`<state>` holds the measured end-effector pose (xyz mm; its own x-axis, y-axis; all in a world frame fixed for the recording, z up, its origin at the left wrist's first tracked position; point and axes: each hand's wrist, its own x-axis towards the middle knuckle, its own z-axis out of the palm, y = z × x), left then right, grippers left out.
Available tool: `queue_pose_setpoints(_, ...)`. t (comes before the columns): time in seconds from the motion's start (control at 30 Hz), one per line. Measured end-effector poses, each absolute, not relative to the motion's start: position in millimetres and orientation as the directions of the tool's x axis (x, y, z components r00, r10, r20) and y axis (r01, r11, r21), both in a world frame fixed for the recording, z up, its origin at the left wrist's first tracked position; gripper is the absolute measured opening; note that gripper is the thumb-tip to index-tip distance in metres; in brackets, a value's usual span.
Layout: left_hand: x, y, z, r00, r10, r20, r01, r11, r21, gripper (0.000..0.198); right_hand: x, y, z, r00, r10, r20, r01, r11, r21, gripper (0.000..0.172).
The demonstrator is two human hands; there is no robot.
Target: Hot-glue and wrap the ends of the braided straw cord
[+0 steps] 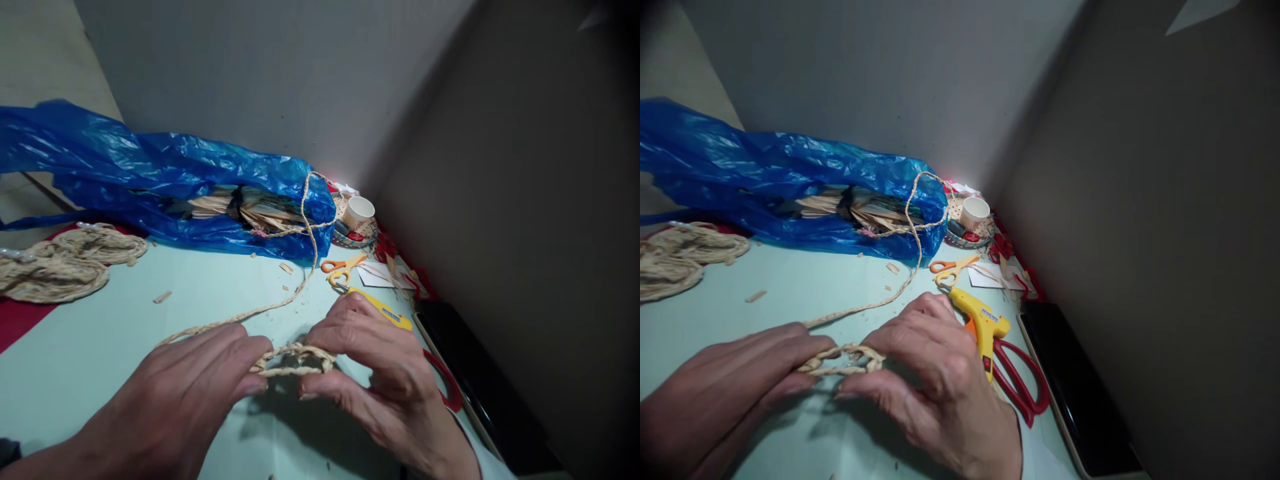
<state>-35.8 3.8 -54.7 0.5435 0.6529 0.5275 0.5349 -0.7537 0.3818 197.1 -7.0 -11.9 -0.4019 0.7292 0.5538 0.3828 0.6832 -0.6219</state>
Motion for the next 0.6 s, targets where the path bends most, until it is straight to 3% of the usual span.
queue_pose_setpoints(0.3,-29.8,0.9,-50.6,0.534,0.661,0.527,0.554,-0.744,0.373,0.025,194.8,-8.1,-13.8,-0.415,0.730,0.544,0.426,0.684,-0.593,0.020)
queue_pose_setpoints(0.6,-31.0,-0.3,-54.2,0.520,0.651,0.553,0.579,-0.745,0.332,0.021,197.1,-8.4,-9.7,-0.434,0.747,0.504,0.443,0.664,-0.602,0.033)
